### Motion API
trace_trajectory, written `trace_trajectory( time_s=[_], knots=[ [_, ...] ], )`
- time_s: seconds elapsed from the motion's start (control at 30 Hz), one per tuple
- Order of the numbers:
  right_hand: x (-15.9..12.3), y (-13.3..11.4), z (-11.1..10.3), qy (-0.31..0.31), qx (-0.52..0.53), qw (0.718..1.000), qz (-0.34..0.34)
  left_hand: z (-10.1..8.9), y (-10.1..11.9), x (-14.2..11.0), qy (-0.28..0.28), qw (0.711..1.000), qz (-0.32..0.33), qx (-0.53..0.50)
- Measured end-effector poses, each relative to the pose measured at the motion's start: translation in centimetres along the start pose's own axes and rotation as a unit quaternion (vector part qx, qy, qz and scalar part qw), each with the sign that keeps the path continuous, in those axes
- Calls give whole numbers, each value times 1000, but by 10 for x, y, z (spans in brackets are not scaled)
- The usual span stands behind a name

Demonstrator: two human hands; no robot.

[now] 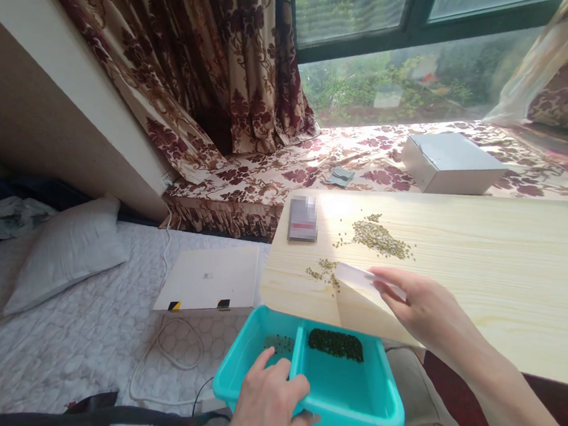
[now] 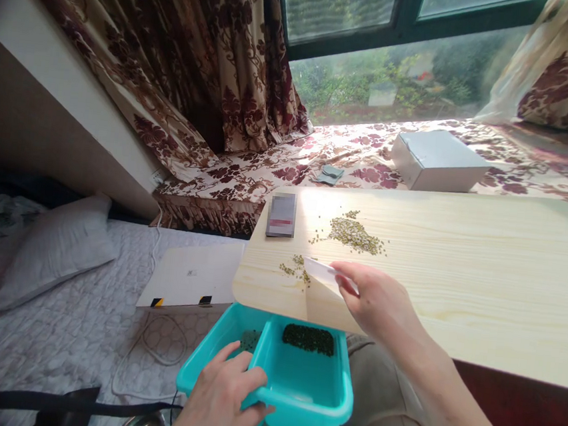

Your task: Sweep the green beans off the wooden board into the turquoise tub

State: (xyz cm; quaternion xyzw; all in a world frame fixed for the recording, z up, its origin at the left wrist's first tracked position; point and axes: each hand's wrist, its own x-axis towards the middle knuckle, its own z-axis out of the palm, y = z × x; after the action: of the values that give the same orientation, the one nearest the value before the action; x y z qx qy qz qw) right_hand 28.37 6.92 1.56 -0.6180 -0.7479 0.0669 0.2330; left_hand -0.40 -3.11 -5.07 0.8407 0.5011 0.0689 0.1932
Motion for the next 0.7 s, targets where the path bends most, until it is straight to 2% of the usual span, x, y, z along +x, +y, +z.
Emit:
trace_trajectory(
  time_s=[0.23,0.33,0.5,0.7],
  knots=[
    [-4,-3,-8,3,54,999,-3,-9,3,4,-9,1000,-1,22],
    [0,-5,-4,11,57,998,1,-7,2,6,4,1000,-7,30],
    [2,-5,0,-12,67,997,-22,-2,-2,5,23,999,-4,25],
    [-6,-5,-9,-24,88,996,-17,-13,-3,4,5,1000,10,12]
  ],
)
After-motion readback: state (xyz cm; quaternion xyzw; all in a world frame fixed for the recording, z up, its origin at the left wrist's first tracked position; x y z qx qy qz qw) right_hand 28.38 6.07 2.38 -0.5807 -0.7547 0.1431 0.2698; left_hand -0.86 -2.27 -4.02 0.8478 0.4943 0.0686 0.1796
